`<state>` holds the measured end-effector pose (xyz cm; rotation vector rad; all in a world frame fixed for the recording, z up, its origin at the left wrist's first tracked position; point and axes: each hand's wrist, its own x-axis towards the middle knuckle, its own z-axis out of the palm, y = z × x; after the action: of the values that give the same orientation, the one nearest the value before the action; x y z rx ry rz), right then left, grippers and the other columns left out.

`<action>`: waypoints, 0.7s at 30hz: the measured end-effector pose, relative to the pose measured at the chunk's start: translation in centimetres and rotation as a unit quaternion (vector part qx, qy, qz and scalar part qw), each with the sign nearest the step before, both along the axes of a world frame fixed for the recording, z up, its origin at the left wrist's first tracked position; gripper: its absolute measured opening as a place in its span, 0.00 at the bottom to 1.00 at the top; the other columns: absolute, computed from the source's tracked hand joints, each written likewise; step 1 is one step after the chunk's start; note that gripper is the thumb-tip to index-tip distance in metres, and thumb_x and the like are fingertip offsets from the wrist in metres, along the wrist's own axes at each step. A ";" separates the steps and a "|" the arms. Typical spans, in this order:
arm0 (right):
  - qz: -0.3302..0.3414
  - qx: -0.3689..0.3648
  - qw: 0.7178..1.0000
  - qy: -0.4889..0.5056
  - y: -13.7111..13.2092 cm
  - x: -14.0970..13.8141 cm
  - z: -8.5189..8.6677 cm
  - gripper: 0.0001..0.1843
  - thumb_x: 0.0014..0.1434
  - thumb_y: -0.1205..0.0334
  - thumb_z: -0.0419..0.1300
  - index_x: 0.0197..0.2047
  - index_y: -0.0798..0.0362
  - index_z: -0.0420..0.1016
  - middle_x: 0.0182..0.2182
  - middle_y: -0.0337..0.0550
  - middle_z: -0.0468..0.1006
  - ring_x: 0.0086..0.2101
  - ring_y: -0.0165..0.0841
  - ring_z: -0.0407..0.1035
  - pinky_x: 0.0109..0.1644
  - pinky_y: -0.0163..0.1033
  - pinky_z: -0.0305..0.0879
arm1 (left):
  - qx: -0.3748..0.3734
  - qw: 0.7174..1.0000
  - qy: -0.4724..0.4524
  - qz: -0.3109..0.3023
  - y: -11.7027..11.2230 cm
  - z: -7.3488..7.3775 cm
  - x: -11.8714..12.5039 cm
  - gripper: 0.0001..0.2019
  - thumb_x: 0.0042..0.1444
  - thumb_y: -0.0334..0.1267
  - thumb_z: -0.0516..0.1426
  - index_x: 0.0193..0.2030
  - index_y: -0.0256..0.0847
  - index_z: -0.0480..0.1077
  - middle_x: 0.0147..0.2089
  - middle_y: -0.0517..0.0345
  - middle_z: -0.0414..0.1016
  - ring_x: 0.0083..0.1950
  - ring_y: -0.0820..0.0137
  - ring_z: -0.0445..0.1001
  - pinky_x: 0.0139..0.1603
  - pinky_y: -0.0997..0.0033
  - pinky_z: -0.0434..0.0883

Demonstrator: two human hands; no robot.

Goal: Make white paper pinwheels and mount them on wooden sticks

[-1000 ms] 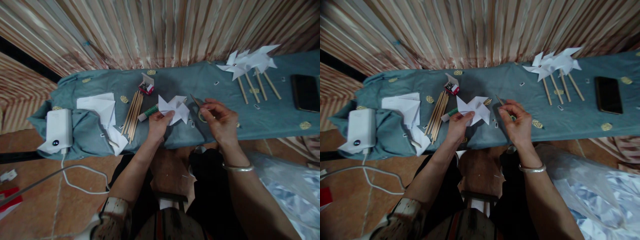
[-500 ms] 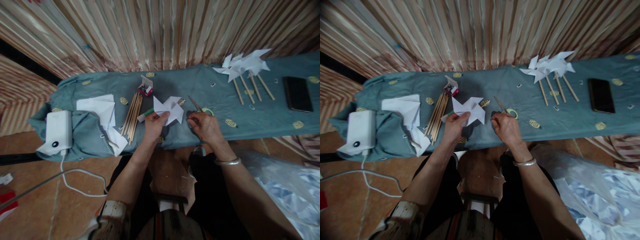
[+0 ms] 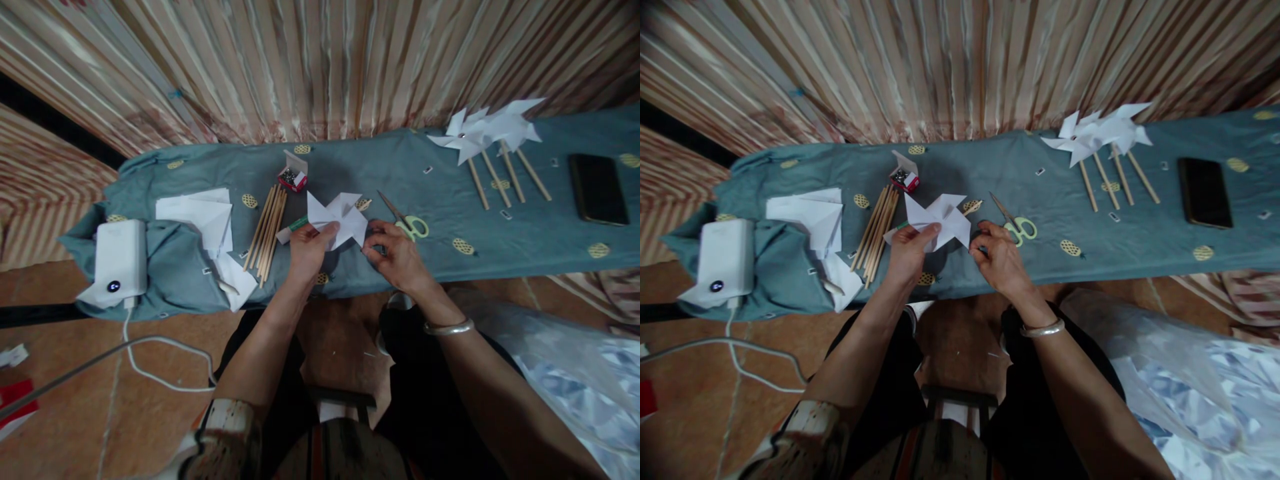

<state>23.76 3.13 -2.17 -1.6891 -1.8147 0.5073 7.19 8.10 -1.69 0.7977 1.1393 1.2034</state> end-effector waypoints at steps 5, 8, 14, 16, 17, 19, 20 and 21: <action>-0.005 0.003 0.999 -0.048 -0.4 1.4 0.2 0.07 0.54 0.68 0.59 0.31 0.50 0.78 0.51 0.49 0.75 0.51 0.45 0.69 0.57 0.54 0.62 | -0.004 1.000 0.011 -0.001 0.1 -0.2 0.0 0.03 0.42 0.36 0.66 0.27 0.44 0.77 0.31 0.59 0.81 0.34 0.68 0.77 0.40 0.66 0.72; -0.011 0.010 0.999 -0.047 -0.6 1.8 0.9 0.08 0.54 0.68 0.58 0.34 0.49 0.79 0.46 0.47 0.78 0.48 0.43 0.71 0.56 0.52 0.63 | -0.002 1.000 0.007 -0.005 0.1 -0.1 0.0 0.03 0.42 0.36 0.66 0.27 0.44 0.77 0.31 0.59 0.81 0.34 0.68 0.77 0.40 0.66 0.71; -0.001 -0.027 0.999 -0.047 -0.9 0.6 1.9 0.07 0.58 0.62 0.58 0.36 0.51 0.78 0.32 0.44 0.80 0.33 0.39 0.73 0.40 0.42 0.66 | 0.002 1.000 0.021 -0.009 -0.1 0.2 0.4 0.03 0.41 0.37 0.66 0.24 0.45 0.77 0.29 0.61 0.80 0.33 0.68 0.76 0.39 0.67 0.72; 0.019 -0.028 0.996 -0.077 -0.8 0.2 1.8 0.07 0.58 0.65 0.57 0.34 0.52 0.78 0.31 0.46 0.80 0.34 0.39 0.73 0.39 0.42 0.65 | 0.000 1.000 0.029 -0.012 -0.2 0.2 0.4 0.04 0.41 0.37 0.66 0.24 0.44 0.76 0.29 0.61 0.80 0.33 0.68 0.76 0.39 0.67 0.72; 0.028 -0.025 0.995 -0.093 -0.8 0.1 1.7 0.08 0.58 0.66 0.56 0.33 0.52 0.77 0.31 0.47 0.79 0.35 0.40 0.72 0.40 0.42 0.65 | 0.000 0.999 0.029 -0.015 -0.3 0.2 0.4 0.04 0.41 0.38 0.66 0.25 0.44 0.77 0.29 0.61 0.80 0.33 0.68 0.76 0.38 0.67 0.72; 0.041 -0.022 0.992 -0.114 -0.9 0.1 1.6 0.09 0.58 0.68 0.55 0.32 0.53 0.77 0.30 0.48 0.79 0.35 0.41 0.72 0.40 0.42 0.65 | 0.003 0.999 0.025 -0.022 -0.4 0.1 0.4 0.04 0.41 0.37 0.66 0.26 0.42 0.77 0.29 0.60 0.80 0.33 0.68 0.76 0.38 0.67 0.71; 0.041 -0.022 0.992 -0.114 -0.9 0.1 1.7 0.10 0.58 0.68 0.54 0.32 0.53 0.76 0.30 0.48 0.78 0.35 0.40 0.72 0.40 0.42 0.65 | 0.005 0.999 0.022 -0.024 -0.4 0.1 0.3 0.04 0.42 0.37 0.66 0.26 0.42 0.77 0.29 0.60 0.80 0.33 0.68 0.77 0.39 0.67 0.71; 0.038 -0.023 0.993 -0.107 -1.0 0.3 1.8 0.10 0.58 0.68 0.54 0.32 0.52 0.76 0.30 0.47 0.78 0.34 0.40 0.72 0.40 0.42 0.65 | 0.007 0.999 0.019 -0.025 -0.5 0.1 0.3 0.03 0.42 0.37 0.66 0.27 0.42 0.78 0.29 0.61 0.80 0.34 0.67 0.77 0.39 0.67 0.71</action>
<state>24.03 2.09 -0.36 -1.7679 -2.0391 0.4153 7.46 7.65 -1.55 0.8590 1.1363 1.1605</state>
